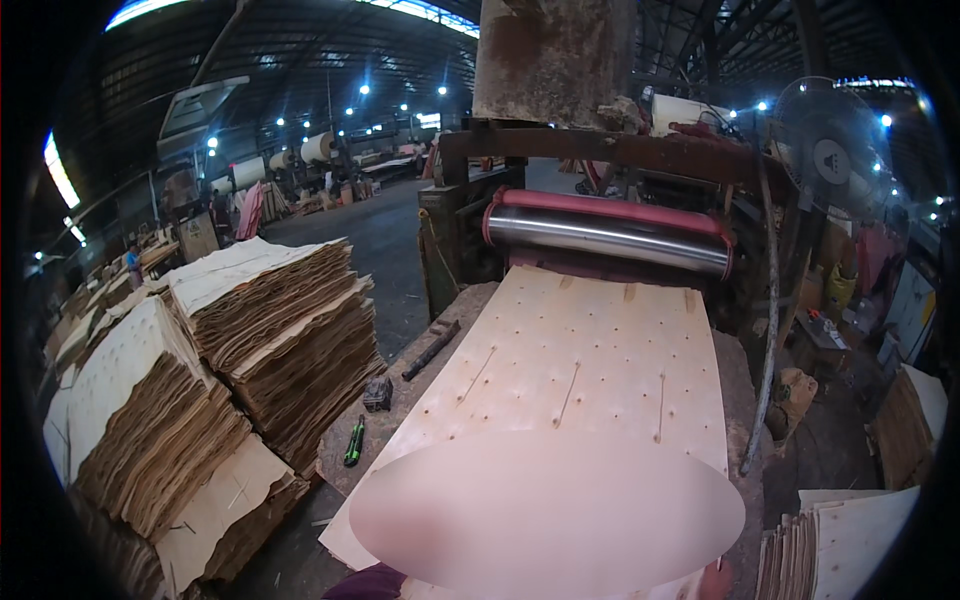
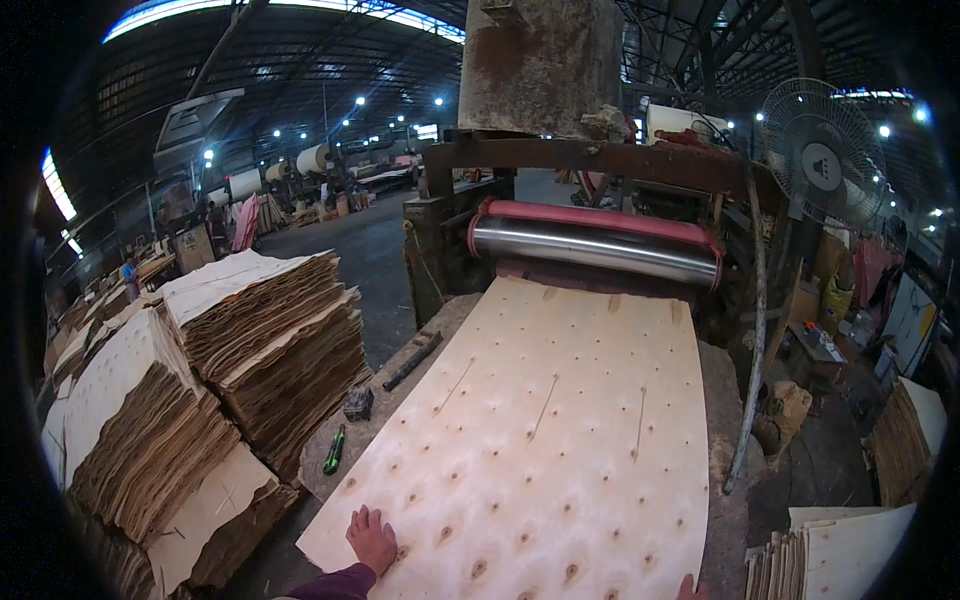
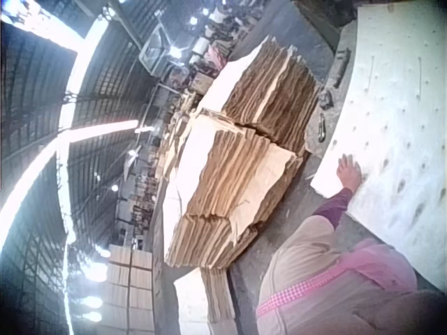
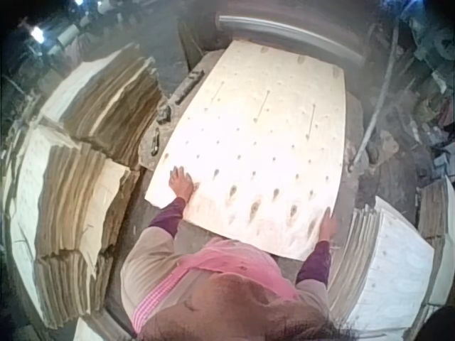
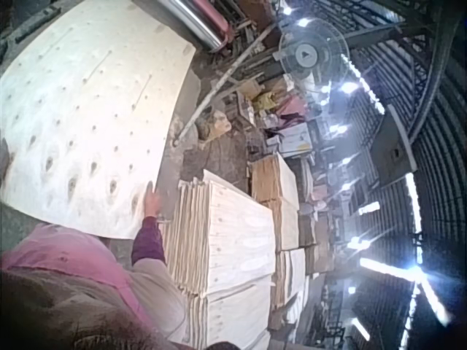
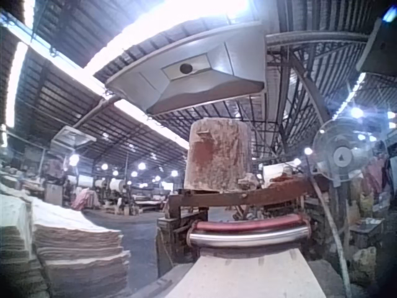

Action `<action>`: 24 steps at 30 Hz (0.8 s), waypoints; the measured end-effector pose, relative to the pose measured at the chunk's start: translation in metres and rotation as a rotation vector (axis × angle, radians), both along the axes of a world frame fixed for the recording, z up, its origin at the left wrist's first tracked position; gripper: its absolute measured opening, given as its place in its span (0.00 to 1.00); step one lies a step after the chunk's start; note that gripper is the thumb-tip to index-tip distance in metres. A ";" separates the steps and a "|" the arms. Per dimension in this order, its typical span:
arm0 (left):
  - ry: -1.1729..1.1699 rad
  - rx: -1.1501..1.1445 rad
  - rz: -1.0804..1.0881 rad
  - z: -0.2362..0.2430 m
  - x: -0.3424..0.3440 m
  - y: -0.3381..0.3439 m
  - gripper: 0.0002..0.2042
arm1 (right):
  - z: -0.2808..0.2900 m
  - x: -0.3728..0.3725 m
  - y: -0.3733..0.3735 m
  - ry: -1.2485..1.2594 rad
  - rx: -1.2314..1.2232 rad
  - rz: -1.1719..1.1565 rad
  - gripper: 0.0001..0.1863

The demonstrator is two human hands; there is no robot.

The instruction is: The person feeds sheets of wood veneer through a rolling industrial machinery station, aligns them, and stacks them onto a larger bundle.

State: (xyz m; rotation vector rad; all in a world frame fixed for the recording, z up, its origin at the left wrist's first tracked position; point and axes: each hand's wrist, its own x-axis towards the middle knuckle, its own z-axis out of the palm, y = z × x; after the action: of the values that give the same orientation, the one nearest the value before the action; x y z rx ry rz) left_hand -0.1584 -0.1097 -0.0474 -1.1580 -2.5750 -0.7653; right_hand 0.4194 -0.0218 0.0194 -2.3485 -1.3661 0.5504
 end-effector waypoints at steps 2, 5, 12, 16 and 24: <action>-0.007 -0.005 0.000 0.001 0.000 0.000 0.21 | 0.001 0.000 0.000 0.015 0.000 0.003 0.41; 0.007 -0.006 -0.003 0.000 0.000 0.000 0.21 | 0.006 -0.005 -0.001 0.017 0.020 -0.002 0.41; 0.026 -0.003 -0.004 -0.002 0.000 0.000 0.21 | -0.003 0.000 0.002 0.007 0.004 0.002 0.42; 0.019 -0.002 -0.010 0.001 0.001 -0.001 0.21 | -0.003 0.000 0.002 0.027 0.017 -0.005 0.42; 0.007 -0.002 -0.012 0.003 0.001 -0.001 0.21 | -0.007 0.001 0.002 0.034 0.019 -0.006 0.42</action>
State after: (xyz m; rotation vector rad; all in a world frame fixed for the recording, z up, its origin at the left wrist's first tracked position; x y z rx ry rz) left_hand -0.1574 -0.1102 -0.0448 -1.1759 -2.5654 -0.7601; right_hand 0.4207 -0.0198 0.0126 -2.3168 -1.3435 0.5698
